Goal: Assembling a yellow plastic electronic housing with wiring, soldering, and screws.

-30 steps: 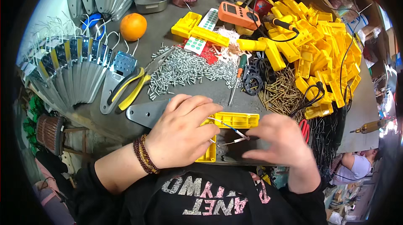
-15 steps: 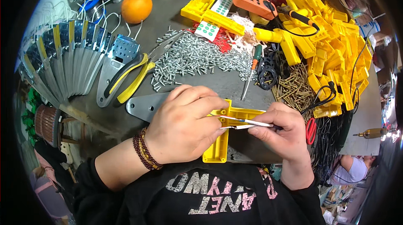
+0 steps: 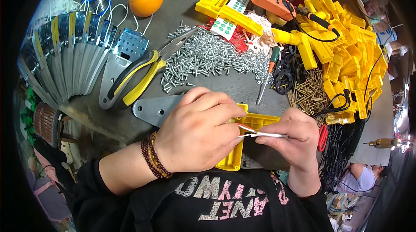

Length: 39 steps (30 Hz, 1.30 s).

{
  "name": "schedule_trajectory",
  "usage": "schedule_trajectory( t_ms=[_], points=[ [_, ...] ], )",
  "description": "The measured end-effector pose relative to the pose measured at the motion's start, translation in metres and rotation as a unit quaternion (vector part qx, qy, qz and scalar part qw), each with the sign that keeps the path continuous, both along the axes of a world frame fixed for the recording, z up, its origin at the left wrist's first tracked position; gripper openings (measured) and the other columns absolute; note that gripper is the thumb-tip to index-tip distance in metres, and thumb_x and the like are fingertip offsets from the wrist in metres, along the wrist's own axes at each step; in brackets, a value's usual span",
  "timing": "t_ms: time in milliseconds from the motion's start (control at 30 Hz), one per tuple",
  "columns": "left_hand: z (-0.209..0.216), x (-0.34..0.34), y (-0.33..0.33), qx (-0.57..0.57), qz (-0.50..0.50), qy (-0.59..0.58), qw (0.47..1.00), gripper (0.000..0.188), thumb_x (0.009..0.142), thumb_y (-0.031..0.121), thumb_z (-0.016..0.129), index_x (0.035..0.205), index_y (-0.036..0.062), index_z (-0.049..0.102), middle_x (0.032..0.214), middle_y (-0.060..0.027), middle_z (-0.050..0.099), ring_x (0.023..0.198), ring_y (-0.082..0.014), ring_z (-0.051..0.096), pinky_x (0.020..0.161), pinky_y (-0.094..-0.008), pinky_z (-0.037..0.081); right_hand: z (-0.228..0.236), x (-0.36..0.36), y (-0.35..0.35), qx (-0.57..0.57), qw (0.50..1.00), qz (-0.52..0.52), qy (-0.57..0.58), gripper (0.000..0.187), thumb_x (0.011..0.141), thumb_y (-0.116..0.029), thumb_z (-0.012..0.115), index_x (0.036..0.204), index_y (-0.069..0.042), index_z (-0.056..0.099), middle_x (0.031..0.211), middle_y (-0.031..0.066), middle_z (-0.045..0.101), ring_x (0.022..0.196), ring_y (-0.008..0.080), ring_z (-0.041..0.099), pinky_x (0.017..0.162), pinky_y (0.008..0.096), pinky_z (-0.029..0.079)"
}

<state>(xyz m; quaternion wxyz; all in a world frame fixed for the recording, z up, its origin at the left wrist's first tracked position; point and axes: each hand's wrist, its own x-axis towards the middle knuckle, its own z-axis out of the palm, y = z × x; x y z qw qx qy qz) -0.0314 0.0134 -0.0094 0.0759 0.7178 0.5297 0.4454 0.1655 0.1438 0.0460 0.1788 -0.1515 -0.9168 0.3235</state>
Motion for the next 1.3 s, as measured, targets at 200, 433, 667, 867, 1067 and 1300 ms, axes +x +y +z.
schedule_trajectory(
  t_ms=[200, 433, 667, 867, 1067, 1300],
  points=[
    [0.000, 0.000, 0.000, 0.001, -0.002, -0.017, 1.000, 0.011, 0.074, 0.015, 0.074, 0.074, 0.0086, 0.064, 0.104, -0.0073, 0.066, 0.100, -0.0279, 0.061, 0.087, -0.0428, 0.043, 0.001, 0.003, -0.001, 0.024, 1.000, -0.006, -0.010, 0.022, 0.064, -0.011, 0.087, 0.083, -0.008, 0.076, 0.064, 0.0032, 0.059, 0.056, 0.0151, 0.054, 0.051, 0.0276, 0.042],
    [-0.001, 0.003, -0.001, 0.001, 0.028, -0.099, 0.995, 0.020, 0.078, 0.011, 0.071, 0.095, 0.0052, 0.061, 0.094, -0.0089, 0.065, 0.090, -0.0305, 0.063, 0.084, -0.0424, 0.045, -0.002, 0.009, 0.004, -0.021, 0.998, -0.033, 0.048, 0.023, 0.074, -0.010, 0.082, 0.094, -0.003, 0.074, 0.067, 0.0031, 0.059, 0.057, 0.0127, 0.052, 0.051, 0.0259, 0.038],
    [0.024, 0.016, -0.004, -0.031, 0.159, 0.060, 0.985, 0.024, 0.069, 0.003, 0.064, 0.093, 0.0051, 0.059, 0.095, -0.0076, 0.061, 0.094, -0.0301, 0.059, 0.082, -0.0410, 0.045, -0.005, 0.008, -0.003, -0.027, 0.999, -0.020, -0.014, 0.024, 0.074, -0.015, 0.083, 0.095, -0.006, 0.075, 0.063, 0.0027, 0.056, 0.055, 0.0151, 0.052, 0.050, 0.0299, 0.038],
    [0.068, 0.019, -0.017, -0.108, 0.163, 0.268, 0.943, 0.010, 0.067, 0.013, 0.062, 0.070, 0.0108, 0.052, 0.074, -0.0035, 0.046, 0.074, -0.0215, 0.052, 0.063, -0.0347, 0.043, 0.009, -0.042, 0.077, 0.118, 0.963, -0.212, -0.121, 0.033, 0.089, -0.032, 0.065, 0.081, -0.001, 0.070, 0.066, 0.0143, 0.065, 0.064, 0.0297, 0.064, 0.063, 0.0343, 0.051],
    [0.080, 0.013, -0.010, -0.148, 0.110, 0.329, 0.926, 0.008, 0.070, 0.011, 0.059, 0.074, 0.0088, 0.053, 0.073, -0.0049, 0.048, 0.072, -0.0226, 0.054, 0.061, -0.0350, 0.046, -0.012, -0.070, 0.130, 0.127, 0.903, -0.252, -0.323, 0.050, 0.075, -0.049, 0.071, 0.078, 0.001, 0.072, 0.078, 0.0200, 0.069, 0.078, 0.0350, 0.068, 0.073, 0.0431, 0.054],
    [0.058, 0.015, 0.020, -0.098, 0.059, 0.289, 0.951, 0.011, 0.075, 0.010, 0.060, 0.085, 0.0055, 0.059, 0.085, -0.0079, 0.056, 0.083, -0.0254, 0.057, 0.072, -0.0369, 0.046, -0.003, -0.030, 0.116, -0.246, 0.950, -0.190, 0.032, 0.031, 0.085, -0.032, 0.072, 0.082, -0.001, 0.068, 0.063, 0.0023, 0.062, 0.051, 0.0058, 0.053, 0.047, 0.0201, 0.041]
  ],
)
